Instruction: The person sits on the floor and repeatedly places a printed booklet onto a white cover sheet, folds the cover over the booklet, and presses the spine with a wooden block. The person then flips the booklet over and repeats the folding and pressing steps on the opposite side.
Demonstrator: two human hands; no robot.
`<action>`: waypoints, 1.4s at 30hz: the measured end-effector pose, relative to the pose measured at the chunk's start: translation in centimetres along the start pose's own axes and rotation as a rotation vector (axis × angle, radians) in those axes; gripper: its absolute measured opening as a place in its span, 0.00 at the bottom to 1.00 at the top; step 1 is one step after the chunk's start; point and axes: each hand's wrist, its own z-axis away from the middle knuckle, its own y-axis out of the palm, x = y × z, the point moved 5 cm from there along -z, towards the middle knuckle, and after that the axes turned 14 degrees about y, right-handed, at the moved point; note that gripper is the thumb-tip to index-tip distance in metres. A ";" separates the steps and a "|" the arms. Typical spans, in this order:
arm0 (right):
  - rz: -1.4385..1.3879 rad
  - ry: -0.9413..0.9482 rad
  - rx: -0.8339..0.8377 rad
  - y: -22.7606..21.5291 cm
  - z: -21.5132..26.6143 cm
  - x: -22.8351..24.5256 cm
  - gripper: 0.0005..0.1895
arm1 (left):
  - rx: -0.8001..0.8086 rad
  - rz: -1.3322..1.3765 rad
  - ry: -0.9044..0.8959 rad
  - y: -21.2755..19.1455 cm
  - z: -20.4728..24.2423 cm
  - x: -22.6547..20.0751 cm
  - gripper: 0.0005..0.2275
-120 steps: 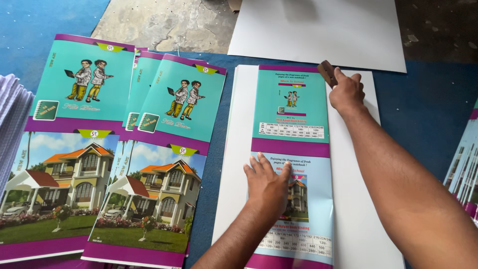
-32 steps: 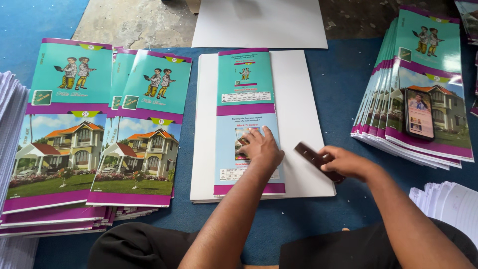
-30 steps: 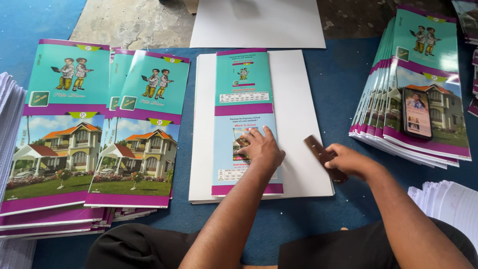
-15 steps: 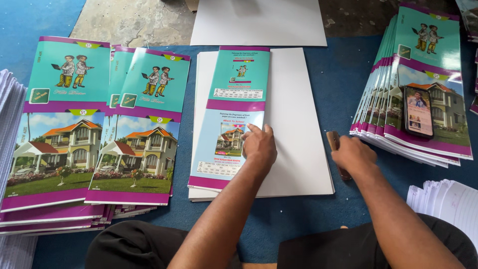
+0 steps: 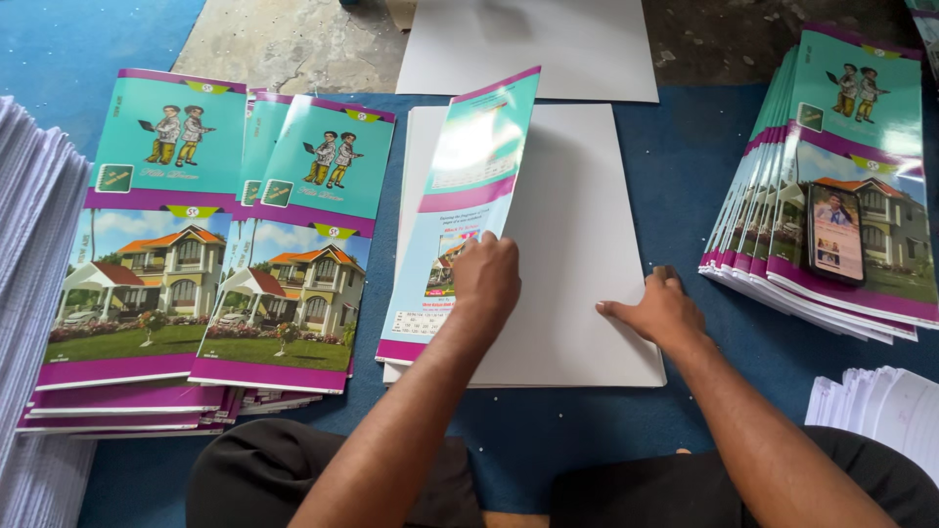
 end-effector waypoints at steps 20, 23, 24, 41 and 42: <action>-0.060 0.106 -0.043 -0.5 1.4 0.5 0.53 | -0.206 0.198 -0.338 -14.1 2.9 18.6 0.21; -0.086 0.112 -0.049 -0.6 1.5 0.5 0.51 | -0.172 0.188 -0.393 -14.8 4.2 21.2 0.23; -0.096 0.113 -0.049 -0.6 1.4 0.6 0.51 | -0.164 0.180 -0.408 -15.0 4.6 21.9 0.24; -0.951 0.139 0.389 2.1 -2.5 -1.1 0.26 | -0.040 0.073 -0.715 -11.9 9.7 31.5 0.19; -0.998 0.142 0.432 2.2 -2.5 -1.0 0.25 | -0.029 0.060 -0.730 -11.4 9.9 32.1 0.19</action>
